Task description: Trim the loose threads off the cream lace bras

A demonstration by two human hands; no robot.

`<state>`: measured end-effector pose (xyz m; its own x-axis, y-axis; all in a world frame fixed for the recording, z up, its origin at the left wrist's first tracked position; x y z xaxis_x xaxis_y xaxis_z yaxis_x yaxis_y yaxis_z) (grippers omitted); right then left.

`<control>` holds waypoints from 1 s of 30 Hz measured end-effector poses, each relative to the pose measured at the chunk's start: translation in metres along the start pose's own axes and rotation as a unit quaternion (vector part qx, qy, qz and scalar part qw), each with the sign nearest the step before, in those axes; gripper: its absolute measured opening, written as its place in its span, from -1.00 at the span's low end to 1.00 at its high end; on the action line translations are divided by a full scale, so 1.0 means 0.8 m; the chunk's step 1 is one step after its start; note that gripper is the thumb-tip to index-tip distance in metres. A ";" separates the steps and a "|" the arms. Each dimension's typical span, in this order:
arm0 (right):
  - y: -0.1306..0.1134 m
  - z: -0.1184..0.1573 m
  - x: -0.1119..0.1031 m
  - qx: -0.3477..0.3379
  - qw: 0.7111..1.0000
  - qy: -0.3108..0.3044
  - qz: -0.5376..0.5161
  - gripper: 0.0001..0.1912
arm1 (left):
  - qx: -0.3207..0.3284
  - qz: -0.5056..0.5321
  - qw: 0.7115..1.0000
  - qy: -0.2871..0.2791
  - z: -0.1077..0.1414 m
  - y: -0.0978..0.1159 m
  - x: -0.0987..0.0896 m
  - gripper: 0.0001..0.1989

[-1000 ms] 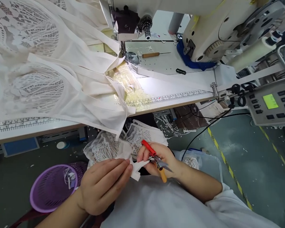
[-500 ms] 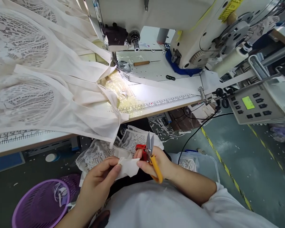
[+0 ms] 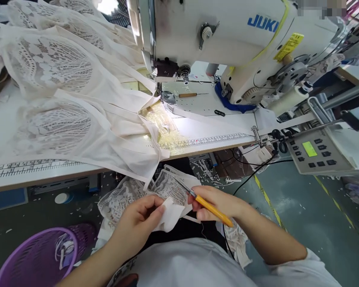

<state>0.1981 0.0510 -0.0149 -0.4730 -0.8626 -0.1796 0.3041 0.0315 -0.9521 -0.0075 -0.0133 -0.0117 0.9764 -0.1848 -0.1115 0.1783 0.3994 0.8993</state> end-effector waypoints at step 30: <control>-0.015 0.024 -0.001 0.112 0.964 -0.059 0.233 -0.39 | -0.049 0.008 0.998 -0.030 -0.010 0.015 0.008 -0.77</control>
<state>0.2104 0.0413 0.0012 -0.1485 -0.8326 -0.5337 0.6381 0.3316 -0.6949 0.0019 -0.0029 -0.0051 0.9706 -0.2304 -0.0695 0.1772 0.4887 0.8543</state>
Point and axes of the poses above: each hand's wrist, its own z-axis away from the middle knuckle, its own x-axis out of the palm, y = z × x, the point moved 1 cm from there along -z, towards the middle knuckle, and after that the axes turned 11 degrees about -z, right-handed, at the moved point
